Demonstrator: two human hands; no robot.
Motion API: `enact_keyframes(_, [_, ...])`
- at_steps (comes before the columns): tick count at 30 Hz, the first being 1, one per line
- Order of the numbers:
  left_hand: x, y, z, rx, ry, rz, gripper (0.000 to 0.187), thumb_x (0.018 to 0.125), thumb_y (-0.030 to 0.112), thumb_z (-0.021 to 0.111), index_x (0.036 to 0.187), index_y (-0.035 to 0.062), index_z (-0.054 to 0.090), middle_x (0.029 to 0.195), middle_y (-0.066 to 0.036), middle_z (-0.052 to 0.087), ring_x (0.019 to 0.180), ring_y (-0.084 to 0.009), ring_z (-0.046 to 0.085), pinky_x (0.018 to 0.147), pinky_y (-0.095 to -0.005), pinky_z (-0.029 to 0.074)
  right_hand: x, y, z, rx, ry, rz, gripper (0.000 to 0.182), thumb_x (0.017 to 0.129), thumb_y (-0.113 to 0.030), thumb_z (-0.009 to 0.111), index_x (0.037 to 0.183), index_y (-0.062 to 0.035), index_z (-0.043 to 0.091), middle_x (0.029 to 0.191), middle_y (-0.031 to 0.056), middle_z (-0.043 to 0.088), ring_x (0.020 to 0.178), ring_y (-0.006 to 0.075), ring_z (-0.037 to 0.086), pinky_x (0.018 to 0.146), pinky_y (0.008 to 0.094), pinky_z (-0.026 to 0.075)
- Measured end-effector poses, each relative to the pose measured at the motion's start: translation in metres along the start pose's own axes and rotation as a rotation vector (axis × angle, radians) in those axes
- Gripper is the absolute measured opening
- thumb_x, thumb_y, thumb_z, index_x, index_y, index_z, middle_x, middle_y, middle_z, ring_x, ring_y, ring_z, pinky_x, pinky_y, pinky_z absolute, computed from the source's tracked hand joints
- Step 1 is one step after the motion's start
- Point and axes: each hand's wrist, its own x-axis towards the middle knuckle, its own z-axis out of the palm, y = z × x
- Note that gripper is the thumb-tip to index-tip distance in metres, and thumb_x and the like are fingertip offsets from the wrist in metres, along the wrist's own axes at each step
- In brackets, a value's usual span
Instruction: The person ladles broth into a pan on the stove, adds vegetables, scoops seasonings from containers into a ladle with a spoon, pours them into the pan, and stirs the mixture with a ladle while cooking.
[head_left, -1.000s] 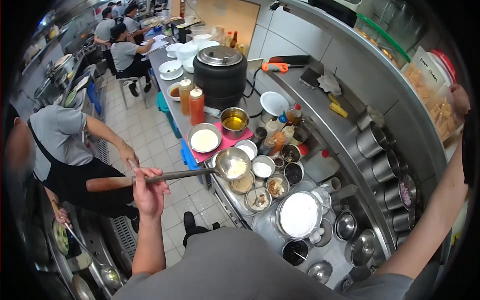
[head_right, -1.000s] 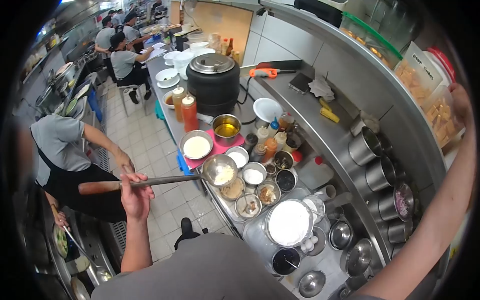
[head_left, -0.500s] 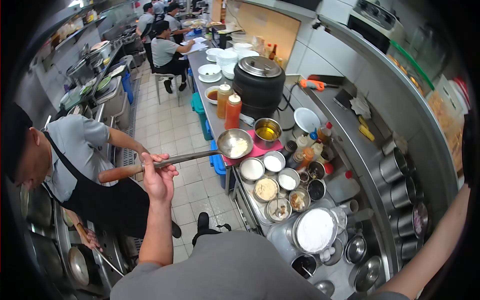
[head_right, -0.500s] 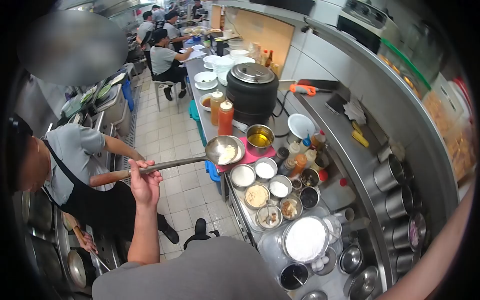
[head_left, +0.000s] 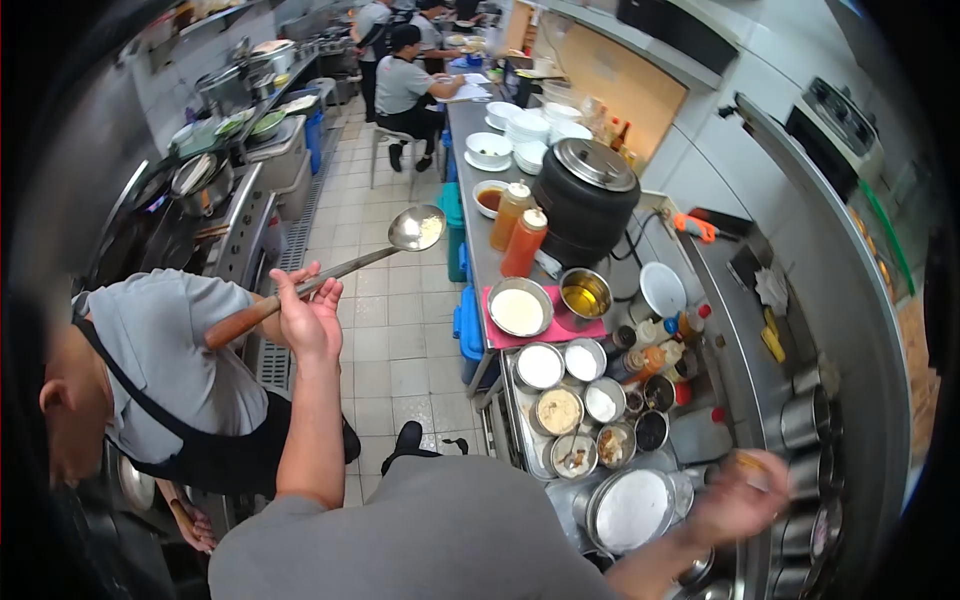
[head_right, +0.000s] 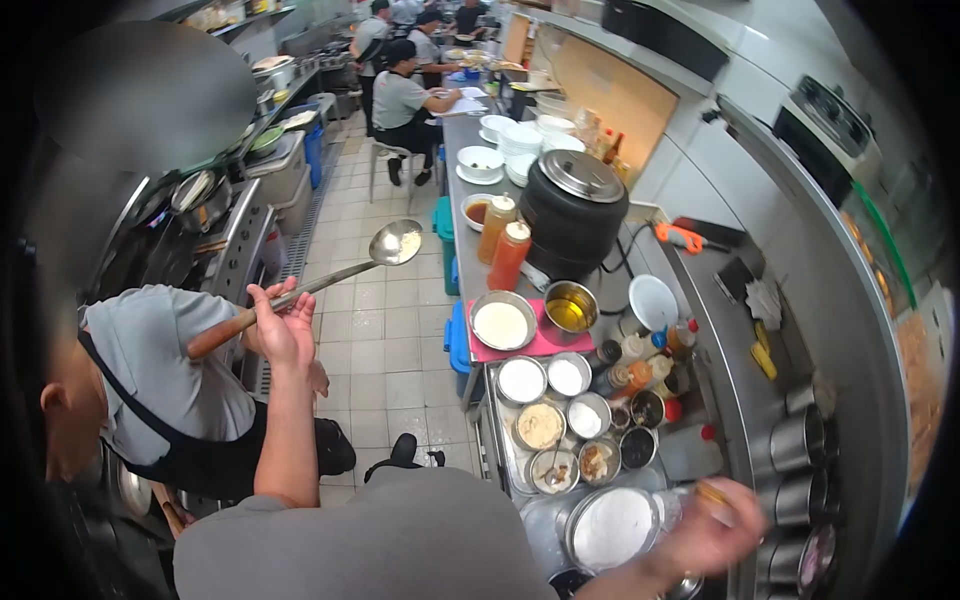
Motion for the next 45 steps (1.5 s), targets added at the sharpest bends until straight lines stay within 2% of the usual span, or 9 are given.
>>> enact_keyframes(2, [0.009,0.013,-0.014,0.003,0.045,0.032,0.054,0.100,0.059,0.056,0.110,0.0059,0.054,0.116,-0.016,0.062,0.083,-0.0241,0.063,0.079,-0.0380,0.057,-0.057,-0.002,0.048,0.137,-0.191,0.808,0.024,0.091,0.002,0.066,0.114,-0.0037,0.059,0.091,0.0018,0.059,0.063,0.0057,0.049,0.052,0.0210,0.041])
enact_keyframes(8, [0.022,0.043,-0.047,0.103,0.073,0.310,0.047,0.105,0.052,0.049,0.114,0.0061,0.053,0.125,-0.021,0.063,0.078,-0.0217,0.064,0.075,-0.0373,0.059,-0.154,0.040,0.043,0.247,-0.332,1.144,0.021,0.095,0.000,0.065,0.115,-0.0036,0.058,0.088,0.0011,0.060,0.058,0.0030,0.047,0.050,0.0194,0.038])
enact_keyframes(20, [0.027,0.165,-0.137,0.040,0.559,0.726,0.049,0.103,0.048,0.057,0.123,0.0046,0.045,0.122,-0.018,0.063,0.069,-0.0203,0.063,0.064,-0.0347,0.060,-0.150,0.058,0.133,0.333,-0.552,0.935,0.014,0.099,-0.009,0.064,0.112,-0.0048,0.061,0.078,-0.0049,0.053,0.058,0.0020,0.039,0.049,0.0200,0.029])
enact_keyframes(25, [0.062,0.245,-0.242,0.064,0.706,0.977,0.046,0.103,0.044,0.060,0.121,0.0042,0.046,0.123,-0.016,0.063,0.079,-0.0174,0.065,0.068,-0.0315,0.060,-0.148,0.020,0.185,0.373,-0.691,0.677,0.018,0.098,-0.006,0.064,0.115,-0.0003,0.059,0.102,0.0049,0.061,0.086,0.0118,0.055,0.075,0.0263,0.046])
enact_keyframes(31, [0.117,0.323,-0.370,0.272,0.888,1.098,0.027,0.102,0.025,0.063,0.112,0.0010,0.058,0.122,-0.015,0.065,0.081,-0.0175,0.065,0.072,-0.0307,0.059,-0.168,-0.039,0.275,0.479,-0.806,0.701,0.014,0.098,-0.003,0.063,0.112,0.0003,0.061,0.102,0.0038,0.060,0.085,0.0101,0.054,0.075,0.0248,0.045])
enact_keyframes(40, [0.209,0.385,-0.515,1.456,0.463,1.123,0.012,0.091,0.005,0.061,0.100,0.0031,0.067,0.129,-0.011,0.065,0.103,-0.0181,0.065,0.072,-0.0300,0.056,-0.160,-0.172,0.423,0.554,-0.999,0.571,0.012,0.097,0.000,0.064,0.108,0.0022,0.062,0.095,0.0048,0.064,0.081,0.0105,0.057,0.071,0.0233,0.047])
enact_keyframes(43, [0.227,0.374,-0.535,0.951,0.513,0.432,0.018,0.078,-0.001,0.068,0.094,0.0059,0.065,0.126,-0.008,0.066,0.101,-0.0269,0.064,0.089,-0.0344,0.053,-0.171,-0.196,0.462,0.565,-1.091,0.434,0.013,0.095,0.002,0.065,0.108,0.0021,0.063,0.092,0.0047,0.063,0.080,0.0103,0.058,0.070,0.0243,0.048])
enact_keyframes(44, [0.227,0.369,-0.546,1.770,0.319,0.636,0.026,0.069,-0.003,0.071,0.093,0.0063,0.064,0.127,-0.011,0.065,0.109,-0.0341,0.061,0.099,-0.0381,0.049,-0.173,-0.204,0.473,0.565,-1.114,0.397,0.013,0.095,0.001,0.066,0.107,0.0021,0.063,0.091,0.0049,0.064,0.079,0.0107,0.058,0.069,0.0250,0.049])
enact_keyframes(45, [0.226,0.366,-0.548,1.879,0.278,0.613,0.029,0.067,-0.002,0.071,0.094,0.0065,0.064,0.128,-0.013,0.064,0.112,-0.0362,0.059,0.101,-0.0391,0.048,-0.174,-0.213,0.481,0.568,-1.121,0.382,0.013,0.095,0.001,0.066,0.107,0.0021,0.063,0.091,0.0049,0.064,0.079,0.0107,0.058,0.069,0.0250,0.049])
